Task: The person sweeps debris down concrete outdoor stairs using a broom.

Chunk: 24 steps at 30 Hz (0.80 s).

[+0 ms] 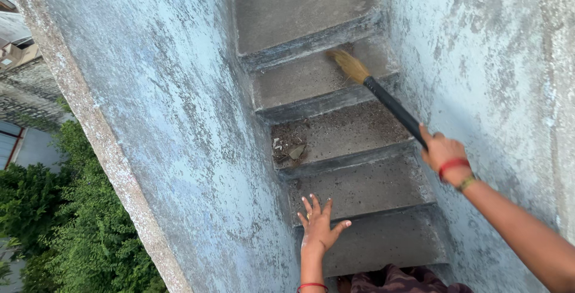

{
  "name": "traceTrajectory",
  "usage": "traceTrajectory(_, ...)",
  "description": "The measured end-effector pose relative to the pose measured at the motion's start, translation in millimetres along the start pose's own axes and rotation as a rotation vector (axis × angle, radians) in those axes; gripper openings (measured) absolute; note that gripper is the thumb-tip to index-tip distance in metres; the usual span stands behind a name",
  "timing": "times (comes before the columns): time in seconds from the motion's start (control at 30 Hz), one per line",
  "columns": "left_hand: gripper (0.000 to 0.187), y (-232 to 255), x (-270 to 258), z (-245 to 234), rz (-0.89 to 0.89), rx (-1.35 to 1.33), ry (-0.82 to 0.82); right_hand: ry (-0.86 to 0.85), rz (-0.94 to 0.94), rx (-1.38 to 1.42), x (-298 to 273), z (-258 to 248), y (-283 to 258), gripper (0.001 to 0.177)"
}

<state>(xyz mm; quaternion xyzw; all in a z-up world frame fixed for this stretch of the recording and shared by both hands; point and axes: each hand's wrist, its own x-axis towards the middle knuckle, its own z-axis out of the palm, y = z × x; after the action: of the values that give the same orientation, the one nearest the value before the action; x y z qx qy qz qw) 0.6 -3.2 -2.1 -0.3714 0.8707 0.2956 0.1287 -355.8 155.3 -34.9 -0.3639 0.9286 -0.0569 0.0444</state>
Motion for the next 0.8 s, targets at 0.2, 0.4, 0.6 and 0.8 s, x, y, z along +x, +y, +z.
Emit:
traceTrajectory(0.2, 0.097, 4.8, 0.0, 2.4, 0.002, 0.002, -0.037, -0.079, -0.049, -0.079, 18.7, -41.7, -22.2, 0.070)
traceTrajectory(0.4, 0.097, -4.7, -2.0, 2.9, -0.004, -0.010, -0.017, 0.109, -0.044, -0.243, 146.4, -61.3, 0.9, 0.056)
traceTrajectory(0.6, 0.098, -18.2, -0.5, 11.4, -0.050, -0.007, -0.043, 0.064, -0.107, -0.385, 191.3, -69.0, 17.7, 0.054)
traceTrajectory(0.8, 0.099, -20.1, 5.6, 9.8, -0.043, -0.002, -0.038, 0.047, -0.099, -0.349, 126.3, -102.9, 6.2, 0.057)
